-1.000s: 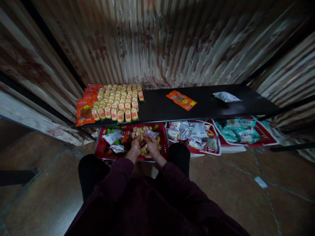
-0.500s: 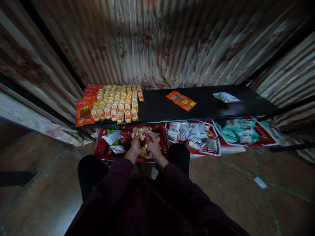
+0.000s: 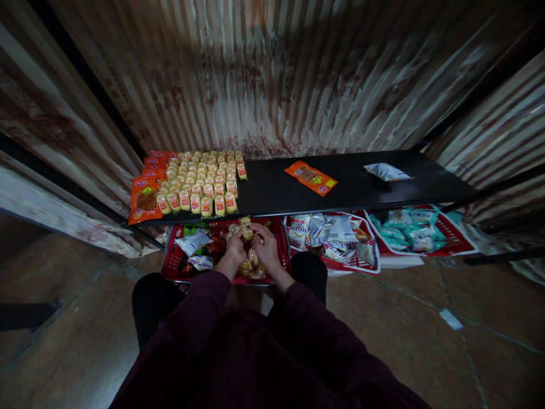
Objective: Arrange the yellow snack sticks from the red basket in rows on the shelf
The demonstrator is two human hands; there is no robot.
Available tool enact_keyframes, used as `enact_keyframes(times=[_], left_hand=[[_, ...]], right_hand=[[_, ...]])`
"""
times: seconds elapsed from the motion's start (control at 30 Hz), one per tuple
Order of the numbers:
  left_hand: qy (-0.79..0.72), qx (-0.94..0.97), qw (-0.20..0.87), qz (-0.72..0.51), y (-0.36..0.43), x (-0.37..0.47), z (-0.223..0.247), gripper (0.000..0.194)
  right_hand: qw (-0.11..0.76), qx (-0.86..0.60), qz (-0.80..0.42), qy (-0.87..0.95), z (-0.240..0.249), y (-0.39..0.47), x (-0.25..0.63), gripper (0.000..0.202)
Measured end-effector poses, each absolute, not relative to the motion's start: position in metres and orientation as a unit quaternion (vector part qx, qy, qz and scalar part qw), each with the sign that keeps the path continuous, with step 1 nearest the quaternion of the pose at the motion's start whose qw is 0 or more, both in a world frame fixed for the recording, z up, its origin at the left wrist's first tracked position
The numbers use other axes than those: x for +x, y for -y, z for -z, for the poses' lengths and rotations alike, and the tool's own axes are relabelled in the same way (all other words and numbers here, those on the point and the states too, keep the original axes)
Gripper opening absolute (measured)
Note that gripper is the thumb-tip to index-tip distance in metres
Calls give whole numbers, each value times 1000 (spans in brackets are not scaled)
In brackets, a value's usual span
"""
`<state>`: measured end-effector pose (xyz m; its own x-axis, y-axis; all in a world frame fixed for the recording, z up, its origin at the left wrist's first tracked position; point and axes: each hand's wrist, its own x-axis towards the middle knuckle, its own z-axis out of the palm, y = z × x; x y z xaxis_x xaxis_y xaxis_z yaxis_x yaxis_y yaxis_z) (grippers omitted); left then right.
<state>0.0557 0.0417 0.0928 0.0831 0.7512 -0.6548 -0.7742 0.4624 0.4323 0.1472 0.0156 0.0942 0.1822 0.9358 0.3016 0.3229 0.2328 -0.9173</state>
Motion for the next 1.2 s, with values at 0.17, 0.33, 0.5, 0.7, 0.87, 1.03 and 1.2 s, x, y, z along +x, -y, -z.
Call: enact_keyframes(times=[0.17,0.33,0.5,0.7,0.87,1.03,1.2], left_hand=[[-415,-19,754,-509,-46,57,-104,13],[-403,8,761,-509,-47,58,-106,5],[-407,19,756,-513,-47,55,-102,5],[-416,18,764,-493,-48,54,-104,10],[-414,34,749,-516,-47,54,-103,17],[-393,52,741,-542,-48,54,-97,23],[-400,74,716,-567,-52,58,-92,29]], right_hand=[[528,-553,-266,587,-95,-21,151,38],[526,-561,-245,590,-92,-24,153,36],[511,-578,-227,594,-92,-23,152,37],[487,-606,-217,590,-88,-23,152,33],[478,-606,-236,590,-87,-23,150,33],[470,-609,-263,582,-90,-24,150,35],[468,-611,-284,572,-90,-25,152,32]])
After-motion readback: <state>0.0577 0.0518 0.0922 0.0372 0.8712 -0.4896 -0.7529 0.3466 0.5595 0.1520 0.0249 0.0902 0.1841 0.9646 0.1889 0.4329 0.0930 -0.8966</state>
